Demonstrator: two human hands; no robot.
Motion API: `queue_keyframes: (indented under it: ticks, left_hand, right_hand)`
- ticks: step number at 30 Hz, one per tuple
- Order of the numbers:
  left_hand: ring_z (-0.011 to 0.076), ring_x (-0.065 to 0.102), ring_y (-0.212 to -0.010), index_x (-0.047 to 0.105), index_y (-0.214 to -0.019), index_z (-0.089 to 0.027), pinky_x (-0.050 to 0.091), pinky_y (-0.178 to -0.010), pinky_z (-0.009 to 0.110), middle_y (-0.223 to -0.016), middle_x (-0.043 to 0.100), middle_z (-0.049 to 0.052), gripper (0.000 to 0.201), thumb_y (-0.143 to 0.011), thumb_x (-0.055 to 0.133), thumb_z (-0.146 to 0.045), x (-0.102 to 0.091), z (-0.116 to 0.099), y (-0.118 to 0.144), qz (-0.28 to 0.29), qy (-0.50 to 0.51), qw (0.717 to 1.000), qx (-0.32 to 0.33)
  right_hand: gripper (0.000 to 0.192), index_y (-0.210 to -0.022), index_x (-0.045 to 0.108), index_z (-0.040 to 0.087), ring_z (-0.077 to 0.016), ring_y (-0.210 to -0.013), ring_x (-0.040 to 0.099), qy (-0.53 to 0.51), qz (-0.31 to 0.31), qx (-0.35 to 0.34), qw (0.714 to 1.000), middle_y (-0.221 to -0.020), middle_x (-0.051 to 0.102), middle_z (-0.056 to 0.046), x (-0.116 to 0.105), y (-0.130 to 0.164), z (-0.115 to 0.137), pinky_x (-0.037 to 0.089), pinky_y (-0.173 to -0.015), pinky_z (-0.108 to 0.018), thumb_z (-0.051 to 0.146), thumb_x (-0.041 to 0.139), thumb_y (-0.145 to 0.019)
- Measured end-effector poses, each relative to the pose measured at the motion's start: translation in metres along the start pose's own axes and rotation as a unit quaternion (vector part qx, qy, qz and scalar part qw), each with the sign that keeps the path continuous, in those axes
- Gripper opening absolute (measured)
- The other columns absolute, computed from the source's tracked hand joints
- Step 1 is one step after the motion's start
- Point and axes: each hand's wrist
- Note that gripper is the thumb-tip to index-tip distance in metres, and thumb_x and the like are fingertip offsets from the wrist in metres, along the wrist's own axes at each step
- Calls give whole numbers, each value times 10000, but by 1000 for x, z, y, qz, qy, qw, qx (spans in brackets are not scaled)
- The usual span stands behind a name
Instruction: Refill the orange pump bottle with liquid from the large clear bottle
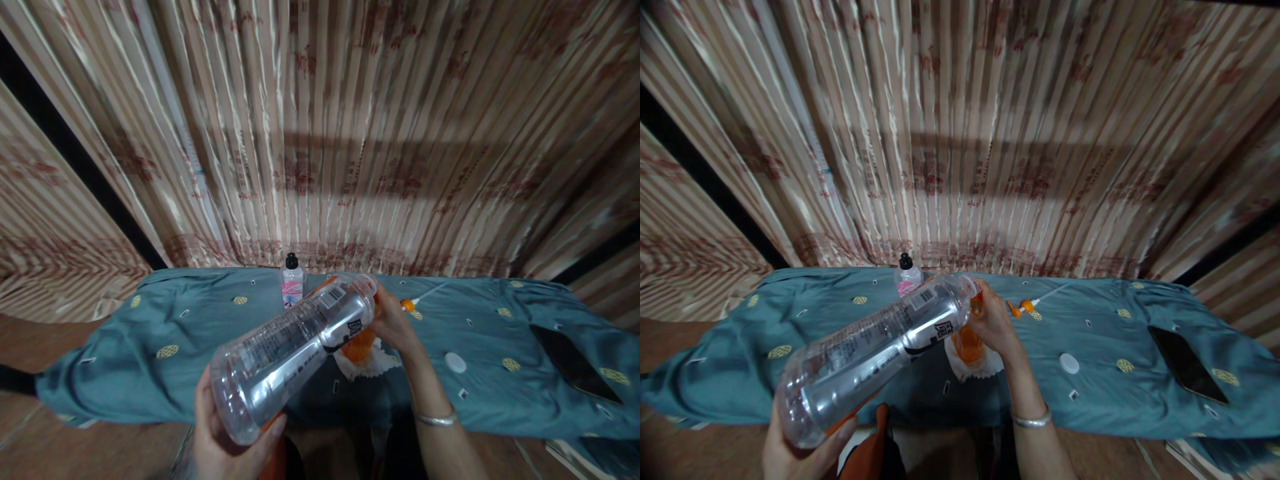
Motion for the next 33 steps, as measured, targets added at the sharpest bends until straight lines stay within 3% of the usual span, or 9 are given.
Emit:
queue_keyframes:
  ticks: [6, 16, 33]
  left_hand:
    - [303, 672, -1158, 611, -1347, -226, 579, -876, 303, -1286, 703, 107, 1052, -428, 1014, -542, 0, -2, -1, 7, -20, 1000, 21]
    - [357, 676, -1215, 591, -1354, -226, 587, -957, 387, -1312, 690, 127, 1043, -433, 1006, -486, -10, 9, -9, 29, -28, 999, 22]
    - [325, 655, -1216, 592, -1336, -222, 552, -1004, 379, -1303, 684, 109, 1009, -482, 977, -598, 3, -9, 1, 23, -22, 999, 28]
  right_hand:
    - [453, -1207, 640, 241, -273, -1022, 757, 10, 1, 0, 1000, -1170, 783, -69, -1, 0, 1, 587, -910, -398, 206, 699, -760]
    - [485, -1248, 642, 238, -279, -1064, 753, 3, -4, -3, 1000, -1184, 778, -78, 0, 1, 2, 584, -955, -413, 228, 723, -770]
    - [500, -1235, 638, 242, -288, -1064, 755, 10, 3, 11, 1000, -1190, 779, -79, -1, 1, 3, 584, -945, -419, 203, 730, -745]
Point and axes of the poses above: each hand's wrist, its own y-axis away from the middle knuckle, its own x-axis out of the palm, z = x × y
